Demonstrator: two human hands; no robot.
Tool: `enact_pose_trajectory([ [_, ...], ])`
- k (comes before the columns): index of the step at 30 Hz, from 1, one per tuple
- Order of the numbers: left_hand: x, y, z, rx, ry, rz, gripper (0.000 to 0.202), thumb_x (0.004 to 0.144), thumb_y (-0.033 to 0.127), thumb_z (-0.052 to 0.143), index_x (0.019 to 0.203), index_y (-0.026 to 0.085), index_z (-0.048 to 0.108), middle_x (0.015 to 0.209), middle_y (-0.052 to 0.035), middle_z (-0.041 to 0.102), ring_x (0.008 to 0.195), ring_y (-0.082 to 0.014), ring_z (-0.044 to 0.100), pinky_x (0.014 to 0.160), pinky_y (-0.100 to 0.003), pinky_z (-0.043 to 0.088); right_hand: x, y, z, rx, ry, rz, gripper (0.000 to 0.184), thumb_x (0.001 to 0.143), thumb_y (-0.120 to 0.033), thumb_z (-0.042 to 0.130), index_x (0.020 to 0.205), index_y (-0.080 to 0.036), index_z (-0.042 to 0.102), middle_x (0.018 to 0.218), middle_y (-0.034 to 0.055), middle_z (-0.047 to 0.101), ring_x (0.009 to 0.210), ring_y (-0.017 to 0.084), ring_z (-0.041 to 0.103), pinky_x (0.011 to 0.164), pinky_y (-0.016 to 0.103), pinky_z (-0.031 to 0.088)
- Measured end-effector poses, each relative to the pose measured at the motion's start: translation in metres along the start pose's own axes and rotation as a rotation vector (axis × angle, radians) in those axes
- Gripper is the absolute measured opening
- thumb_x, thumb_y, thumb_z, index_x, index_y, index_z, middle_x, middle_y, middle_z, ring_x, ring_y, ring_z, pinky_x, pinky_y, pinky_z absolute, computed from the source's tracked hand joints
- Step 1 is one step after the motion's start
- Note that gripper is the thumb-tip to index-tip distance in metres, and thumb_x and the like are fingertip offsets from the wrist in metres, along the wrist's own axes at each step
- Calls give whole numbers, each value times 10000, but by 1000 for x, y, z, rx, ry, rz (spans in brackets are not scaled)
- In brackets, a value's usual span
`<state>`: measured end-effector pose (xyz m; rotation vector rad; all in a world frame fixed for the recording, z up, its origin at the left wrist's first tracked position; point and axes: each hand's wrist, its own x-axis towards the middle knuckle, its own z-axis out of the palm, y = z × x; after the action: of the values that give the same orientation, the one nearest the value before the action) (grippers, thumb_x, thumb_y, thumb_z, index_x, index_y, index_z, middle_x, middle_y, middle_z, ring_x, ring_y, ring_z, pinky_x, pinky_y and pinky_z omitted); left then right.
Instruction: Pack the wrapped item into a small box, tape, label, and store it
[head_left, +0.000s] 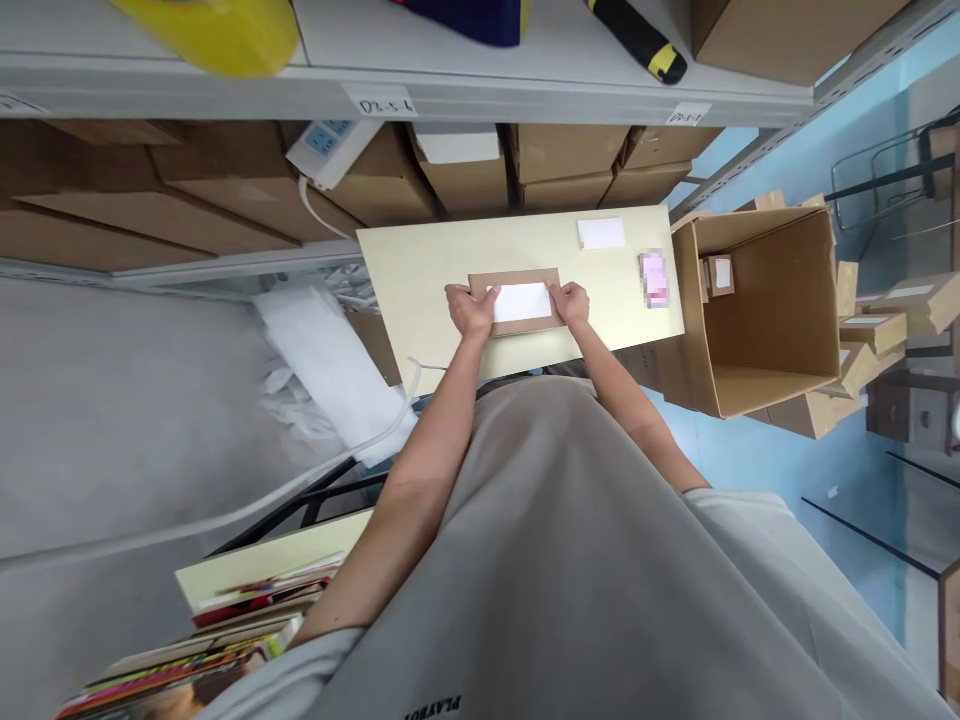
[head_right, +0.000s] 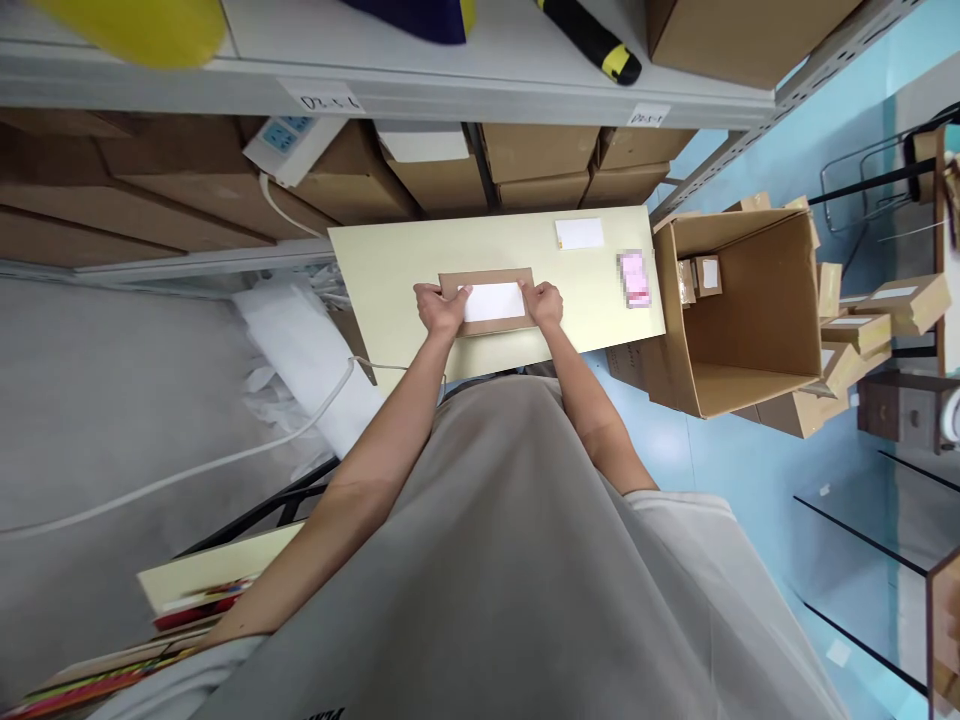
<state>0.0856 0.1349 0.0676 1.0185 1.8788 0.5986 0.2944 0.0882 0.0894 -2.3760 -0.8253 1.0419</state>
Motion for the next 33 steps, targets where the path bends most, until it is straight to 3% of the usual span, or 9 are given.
enact_pose_trajectory([
  [4,-9,-1,0,57,-1,31,453,942,362,858,1203,256,503,1327,-142,702,1290,-323,703,1235,-536,514,-10,-3,3,-73,3,-58,353,1101,-541,684,902,-286,541,1146,91,778,1128,290,741,1114,461,585],
  [8,-29,-8,7,85,-3,164,853,753,342,1024,1378,218,458,1564,-267,603,1518,-424,560,1284,-572,466,-26,-1,15,-146,34,-169,447,990,-536,859,1158,-248,560,1418,179,663,1345,349,662,1227,523,527],
  [10,-31,-15,5,84,-32,212,953,690,312,1059,1411,226,441,1592,-263,594,1543,-437,544,1284,-573,469,-29,6,12,-130,-24,-236,545,920,-500,932,1219,-238,560,1459,183,627,1416,348,612,1268,507,498],
  [14,-18,-27,-11,-34,-112,205,665,860,275,904,1363,251,469,1538,-176,653,1431,-293,682,1226,-421,536,-28,27,-4,-10,-170,-314,581,881,-467,916,1294,-241,575,1545,170,614,1331,284,649,1179,421,559],
  [18,-18,-36,-26,-120,-133,176,392,1006,275,720,1340,239,519,1542,-186,683,1397,-233,727,1208,-362,561,-30,44,-10,121,-189,-311,608,960,-593,769,1417,-242,574,1636,181,627,1304,267,699,1030,360,615],
  [21,-39,-48,-35,-141,-92,130,430,1060,412,685,1408,210,535,1606,-244,648,1430,-276,722,1213,-396,577,-40,56,-11,180,-142,-205,647,1029,-634,654,1531,-235,566,1562,185,734,1298,288,755,1112,417,609],
  [24,-65,-63,-42,-166,-78,48,513,1130,580,549,1481,207,551,1639,-258,627,1567,-300,639,1312,-429,506,-58,69,-17,283,-156,-65,699,1035,-711,627,1546,-233,646,1551,172,780,1467,315,717,1288,483,529],
  [28,-93,-67,-44,-132,-65,34,554,1150,616,433,1521,238,596,1578,-214,705,1590,-324,621,1330,-501,505,-85,81,-41,426,-196,-2,825,960,-891,641,1448,-242,784,1651,148,726,1620,345,618,1371,523,472],
  [33,-127,-36,-29,-160,-171,230,599,1190,606,332,1580,233,589,1519,-167,766,1545,-279,672,1344,-454,504,-103,92,-102,504,-49,-57,901,945,-971,587,1426,-246,821,1610,141,757,1652,352,593,1429,532,391],
])
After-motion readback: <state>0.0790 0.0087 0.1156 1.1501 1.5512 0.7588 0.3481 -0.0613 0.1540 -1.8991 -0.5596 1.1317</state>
